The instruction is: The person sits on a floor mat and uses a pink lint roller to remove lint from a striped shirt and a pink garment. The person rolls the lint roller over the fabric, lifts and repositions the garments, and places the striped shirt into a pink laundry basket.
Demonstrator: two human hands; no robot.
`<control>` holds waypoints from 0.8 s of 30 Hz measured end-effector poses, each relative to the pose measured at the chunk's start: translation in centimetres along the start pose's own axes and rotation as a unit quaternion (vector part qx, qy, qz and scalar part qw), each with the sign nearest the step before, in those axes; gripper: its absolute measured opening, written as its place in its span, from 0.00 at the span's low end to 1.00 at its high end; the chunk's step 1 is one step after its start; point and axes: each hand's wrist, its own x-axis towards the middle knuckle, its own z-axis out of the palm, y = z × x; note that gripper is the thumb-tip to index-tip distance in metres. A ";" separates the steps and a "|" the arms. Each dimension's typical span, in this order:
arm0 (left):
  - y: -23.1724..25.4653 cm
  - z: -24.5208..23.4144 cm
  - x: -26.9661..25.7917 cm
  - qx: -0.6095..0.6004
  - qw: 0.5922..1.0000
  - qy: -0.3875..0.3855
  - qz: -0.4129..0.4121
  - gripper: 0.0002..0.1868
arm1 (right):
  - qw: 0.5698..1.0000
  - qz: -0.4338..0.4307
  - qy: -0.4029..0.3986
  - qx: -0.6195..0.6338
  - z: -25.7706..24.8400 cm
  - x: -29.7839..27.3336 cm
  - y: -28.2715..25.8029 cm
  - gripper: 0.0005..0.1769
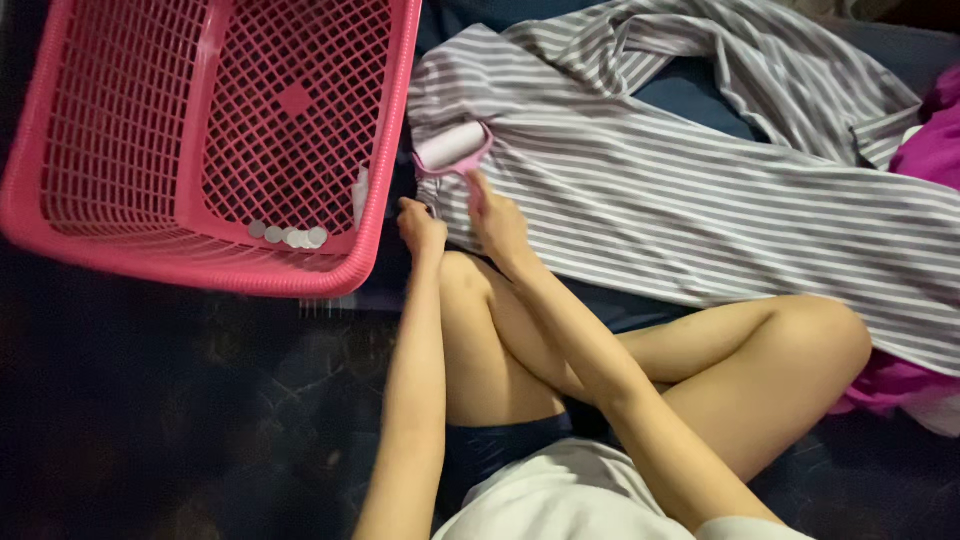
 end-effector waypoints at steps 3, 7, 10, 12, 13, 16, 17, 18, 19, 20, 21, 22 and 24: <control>2.4 -1.7 -1.0 0.052 0.998 0.015 0.031 0.24 | 1.000 -0.019 0.001 -0.021 1.5 2.9 -1.0 0.26; 7.2 -5.1 -3.6 0.022 0.999 0.026 -0.014 0.20 | 0.999 -0.035 -0.002 0.011 0.7 3.3 -1.6 0.27; 11.2 -6.8 -5.8 0.018 0.996 0.076 0.030 0.21 | 0.999 -0.020 -0.036 0.012 -2.8 -0.1 -0.6 0.26; 13.1 -7.3 -6.8 0.040 0.993 0.106 0.033 0.23 | 0.996 0.037 -0.080 0.025 -6.5 -4.0 0.3 0.27; 13.4 -7.5 -7.4 0.058 0.986 0.110 0.109 0.23 | 0.996 0.041 -0.075 0.009 -8.0 -6.2 0.4 0.27; 13.8 -7.0 -8.0 0.100 0.948 0.109 0.281 0.25 | 0.982 0.129 -0.129 -0.044 -12.8 -10.3 0.4 0.29; 13.7 -6.6 -7.9 0.110 0.942 0.101 0.300 0.25 | 0.978 0.154 -0.138 -0.035 -14.5 -11.3 0.5 0.27; 13.5 -6.0 -7.9 0.120 0.936 0.092 0.317 0.26 | 0.972 0.179 -0.149 -0.028 -16.2 -12.2 0.6 0.26; 13.4 -5.1 -7.9 0.144 0.921 0.059 0.356 0.25 | 0.977 0.184 -0.108 -0.022 -17.5 -13.0 0.5 0.25; 13.3 -4.3 -7.6 0.168 0.903 0.027 0.395 0.23 | 0.980 0.188 -0.066 -0.014 -18.4 -13.6 0.5 0.25; 13.1 -3.5 -7.3 0.192 0.881 -0.005 0.432 0.22 | 0.981 0.191 -0.024 -0.007 -19.0 -13.8 0.8 0.24; 12.8 -2.7 -7.3 0.200 0.871 -0.051 0.445 0.30 | 0.974 0.221 -0.023 -0.049 -19.5 -13.8 1.3 0.24; 11.8 -1.3 -7.7 0.214 0.846 -0.142 0.467 0.47 | 0.951 0.279 -0.022 -0.131 -19.5 -13.1 2.8 0.25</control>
